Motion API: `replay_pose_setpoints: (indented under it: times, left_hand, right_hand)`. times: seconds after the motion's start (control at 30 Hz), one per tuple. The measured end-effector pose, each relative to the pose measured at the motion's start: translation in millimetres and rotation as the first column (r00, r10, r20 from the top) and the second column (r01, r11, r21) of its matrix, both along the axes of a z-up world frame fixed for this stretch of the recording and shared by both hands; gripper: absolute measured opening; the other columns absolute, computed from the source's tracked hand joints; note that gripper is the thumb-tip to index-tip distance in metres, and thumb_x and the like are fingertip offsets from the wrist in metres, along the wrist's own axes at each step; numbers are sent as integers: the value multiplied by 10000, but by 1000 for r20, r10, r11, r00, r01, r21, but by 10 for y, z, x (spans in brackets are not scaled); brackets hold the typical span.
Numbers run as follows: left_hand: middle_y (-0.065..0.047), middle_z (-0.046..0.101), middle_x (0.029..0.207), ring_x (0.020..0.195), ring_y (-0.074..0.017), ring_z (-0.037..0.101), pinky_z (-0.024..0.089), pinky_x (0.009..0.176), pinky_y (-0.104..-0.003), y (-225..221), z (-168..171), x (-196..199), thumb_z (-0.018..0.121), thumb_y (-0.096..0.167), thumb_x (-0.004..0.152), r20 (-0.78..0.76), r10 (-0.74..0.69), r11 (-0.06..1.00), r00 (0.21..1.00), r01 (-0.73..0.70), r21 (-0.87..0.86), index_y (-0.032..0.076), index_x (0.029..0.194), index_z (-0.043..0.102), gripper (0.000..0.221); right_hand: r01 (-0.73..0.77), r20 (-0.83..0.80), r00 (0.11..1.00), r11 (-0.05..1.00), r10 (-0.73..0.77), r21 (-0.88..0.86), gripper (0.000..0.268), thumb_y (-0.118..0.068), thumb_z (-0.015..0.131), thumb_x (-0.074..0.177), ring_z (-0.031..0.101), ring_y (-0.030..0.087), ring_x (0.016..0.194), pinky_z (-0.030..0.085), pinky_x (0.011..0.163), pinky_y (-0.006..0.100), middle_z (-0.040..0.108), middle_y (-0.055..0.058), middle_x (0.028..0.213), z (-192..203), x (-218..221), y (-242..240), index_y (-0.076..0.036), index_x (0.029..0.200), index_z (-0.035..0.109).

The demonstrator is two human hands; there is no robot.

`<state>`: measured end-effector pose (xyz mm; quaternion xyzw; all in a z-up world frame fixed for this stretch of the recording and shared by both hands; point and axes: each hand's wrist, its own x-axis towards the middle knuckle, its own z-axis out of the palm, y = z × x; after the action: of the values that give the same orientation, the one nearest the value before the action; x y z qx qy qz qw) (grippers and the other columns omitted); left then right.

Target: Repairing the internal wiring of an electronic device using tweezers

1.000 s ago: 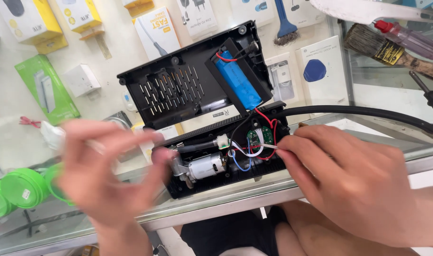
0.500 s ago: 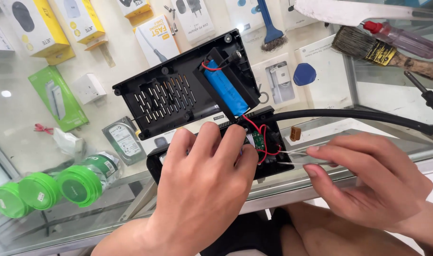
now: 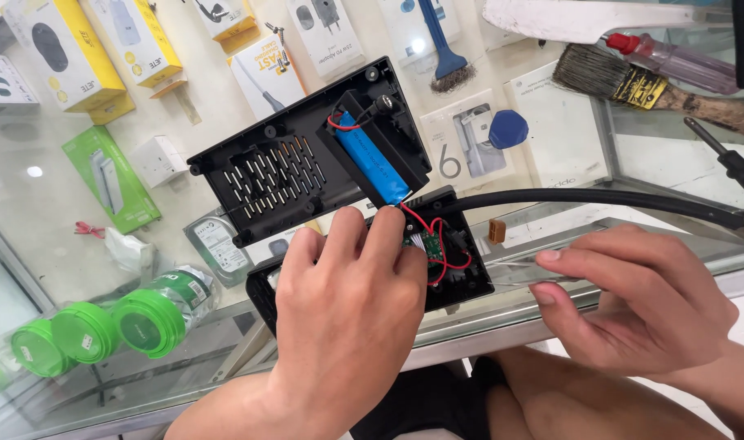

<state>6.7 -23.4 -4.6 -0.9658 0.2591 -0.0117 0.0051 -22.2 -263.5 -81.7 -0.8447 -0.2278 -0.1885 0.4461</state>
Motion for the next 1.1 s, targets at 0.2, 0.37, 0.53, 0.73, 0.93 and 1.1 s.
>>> replay_pose_setpoints:
  times: [0.2, 0.37, 0.53, 0.73, 0.93, 1.1]
  left_hand:
    - [-33, 455, 785, 727, -252, 420, 306, 595, -377, -25, -52, -11, 633, -112, 755, 9, -16, 1000, 1000, 16, 5, 173, 593, 480, 362]
    - [-45, 462, 807, 733, -252, 429, 326, 599, -370, -14, -58, -35, 607, -98, 803, -13, -68, 998, 998, 68, -6, 156, 652, 520, 308]
    - [-51, 476, 828, 721, -244, 441, 345, 598, -361, 29, -93, -44, 609, -63, 874, -56, -91, 996, 994, 90, -25, 140, 711, 545, 268]
    - [-59, 452, 817, 720, -236, 438, 332, 599, -352, 84, -125, -44, 567, -105, 865, -100, -121, 992, 988, 116, -53, 127, 737, 502, 273]
    - [-64, 443, 844, 672, -236, 411, 342, 601, -360, 95, -124, -37, 574, -28, 989, -38, -87, 993, 995, 84, -80, 113, 785, 523, 253]
    - [-52, 425, 827, 678, -228, 420, 339, 600, -364, 99, -111, -38, 604, 33, 1024, -15, -66, 997, 998, 66, -50, 120, 789, 529, 262]
  right_hand:
    - [-1, 12, 1000, 1000, 0, 24, 170, -68, 736, 907, 617, 238, 656, 554, 609, 317, 632, 235, 901, -60, 0, -32, 71, 1001, 704]
    - [30, 16, 999, 999, -30, 10, 159, -75, 753, 910, 638, 226, 679, 546, 626, 307, 657, 217, 918, -102, -20, -51, 51, 998, 716]
    - [58, 16, 998, 998, -59, 24, 154, -64, 764, 908, 651, 228, 692, 542, 641, 296, 665, 222, 924, -121, -22, -53, 57, 992, 720]
    - [75, 20, 997, 997, -76, 23, 140, -56, 761, 912, 649, 231, 692, 539, 650, 301, 666, 220, 914, -127, -15, -54, 58, 985, 727]
    - [52, 9, 999, 999, -52, 13, 150, -79, 769, 915, 651, 221, 702, 533, 642, 295, 660, 208, 915, -121, -15, -77, 39, 1000, 730]
    - [32, -2, 999, 999, -32, 5, 159, -80, 774, 918, 657, 214, 717, 554, 663, 298, 662, 204, 955, -127, -18, -99, 38, 1013, 725]
